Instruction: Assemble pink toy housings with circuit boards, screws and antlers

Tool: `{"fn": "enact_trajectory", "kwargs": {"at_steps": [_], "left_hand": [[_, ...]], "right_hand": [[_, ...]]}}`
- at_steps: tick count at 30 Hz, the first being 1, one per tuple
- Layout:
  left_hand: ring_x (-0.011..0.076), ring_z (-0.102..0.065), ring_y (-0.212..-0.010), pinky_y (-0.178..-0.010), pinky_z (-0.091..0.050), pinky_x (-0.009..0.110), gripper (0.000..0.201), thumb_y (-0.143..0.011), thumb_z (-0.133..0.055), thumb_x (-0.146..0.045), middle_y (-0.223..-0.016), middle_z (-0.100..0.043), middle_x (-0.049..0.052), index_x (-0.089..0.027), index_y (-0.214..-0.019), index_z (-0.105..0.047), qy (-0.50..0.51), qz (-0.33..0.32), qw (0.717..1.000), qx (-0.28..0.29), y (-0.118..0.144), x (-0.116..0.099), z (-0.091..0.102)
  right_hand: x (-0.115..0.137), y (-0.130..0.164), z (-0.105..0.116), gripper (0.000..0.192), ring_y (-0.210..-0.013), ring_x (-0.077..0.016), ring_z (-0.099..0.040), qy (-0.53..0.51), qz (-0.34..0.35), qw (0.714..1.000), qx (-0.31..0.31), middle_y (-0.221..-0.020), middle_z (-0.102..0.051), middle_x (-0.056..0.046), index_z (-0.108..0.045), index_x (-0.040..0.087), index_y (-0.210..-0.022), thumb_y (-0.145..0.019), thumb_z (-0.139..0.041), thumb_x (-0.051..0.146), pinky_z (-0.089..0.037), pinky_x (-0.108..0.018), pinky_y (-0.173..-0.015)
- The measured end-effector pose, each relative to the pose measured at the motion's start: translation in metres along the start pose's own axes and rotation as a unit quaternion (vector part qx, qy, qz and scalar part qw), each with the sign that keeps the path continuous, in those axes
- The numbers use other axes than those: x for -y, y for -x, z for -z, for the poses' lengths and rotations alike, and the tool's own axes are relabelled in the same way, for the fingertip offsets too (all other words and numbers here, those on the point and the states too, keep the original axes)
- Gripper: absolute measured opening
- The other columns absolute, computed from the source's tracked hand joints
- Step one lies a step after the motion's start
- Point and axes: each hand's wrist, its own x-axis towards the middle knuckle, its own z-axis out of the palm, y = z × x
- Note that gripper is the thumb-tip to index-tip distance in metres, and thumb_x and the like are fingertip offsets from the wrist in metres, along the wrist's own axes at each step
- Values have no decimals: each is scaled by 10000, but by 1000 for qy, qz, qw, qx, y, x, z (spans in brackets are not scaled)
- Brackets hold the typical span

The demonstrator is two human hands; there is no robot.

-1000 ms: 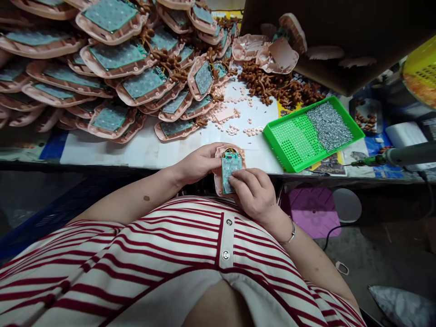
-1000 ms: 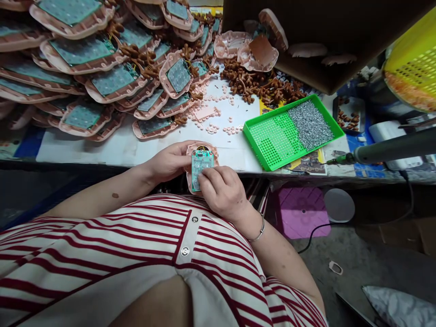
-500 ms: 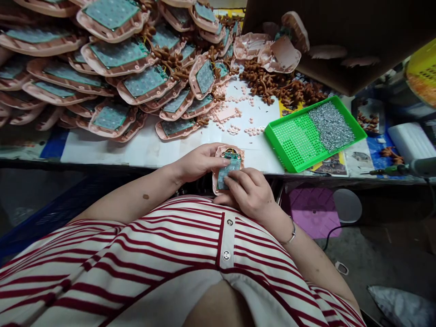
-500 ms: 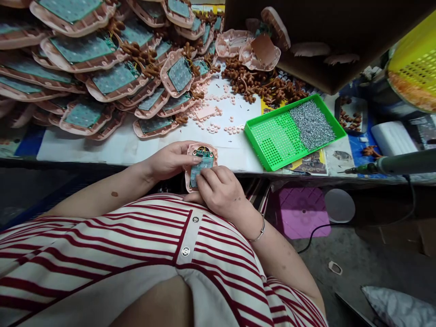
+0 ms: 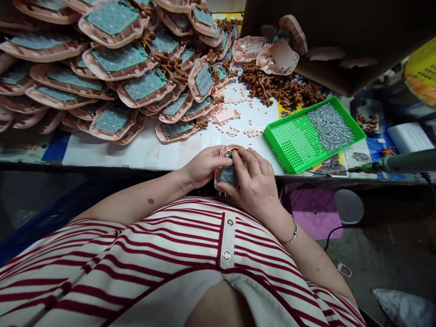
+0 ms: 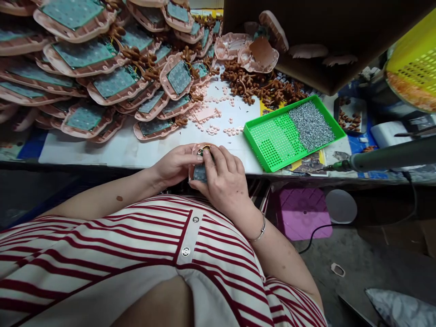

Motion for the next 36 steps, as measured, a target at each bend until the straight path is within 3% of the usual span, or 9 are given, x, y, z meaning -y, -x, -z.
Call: {"fn": "enact_trajectory", "kwargs": {"at_steps": [5,8,13,17,24,36], "left_hand": [[196,-687,-980,-895,-504,286,487,-593,-771,-60,-1062,-739,54,-155,-1065,-690,24,7,1000,-2,-2,7,-1],[182,-672,-1031,-928,-495,271,478,-621,-794,-57,-1084,-726,48,-160,-1071,-672,6,-8,1000,-4,-7,11,-1],[168,-674,-806,-739,-517,268,495,-654,-827,-163,-905,-706,39,-132,-1109,-633,-16,16,999,29,-17,7,1],[155,-653,-678,-612,-491,249,538,-648,-825,-173,-826,-692,24,-132,-1138,-605,-12,48,998,46,-23,2,4],[155,-657,-699,-620,-491,241,501,-643,-811,-148,-834,-697,32,-117,-1103,-616,-8,59,997,49,-27,2,7],[160,-652,-728,-660,-493,248,502,-607,-814,-131,-841,-701,38,-113,-1080,-648,-16,63,998,23,-26,-1,3]], "right_hand": [[1,3,-4,780,-1341,-376,-492,-6,-25,1000,13,-1402,-574,-247,-477,70,-1443,-896,-574,618,-430,-508,-1058],[-1,2,-4,790,-1315,-389,-495,-21,-54,998,19,-1392,-570,-253,-482,77,-1440,-883,-584,627,-437,-535,-1045],[-29,-3,-4,717,-1264,-366,-515,-146,-68,985,54,-1387,-542,-209,-520,177,-1432,-885,-567,639,-450,-576,-1051],[-48,-2,-12,668,-1282,-350,-511,-189,-76,977,60,-1406,-500,-197,-522,219,-1446,-906,-557,610,-447,-570,-1062],[-49,-2,-25,698,-1243,-320,-540,-236,-87,967,40,-1347,-526,-176,-540,232,-1430,-876,-579,654,-464,-550,-1054],[-46,-2,-30,675,-1239,-311,-540,-228,-101,967,46,-1339,-525,-156,-540,253,-1428,-869,-613,625,-479,-542,-1051]]}}
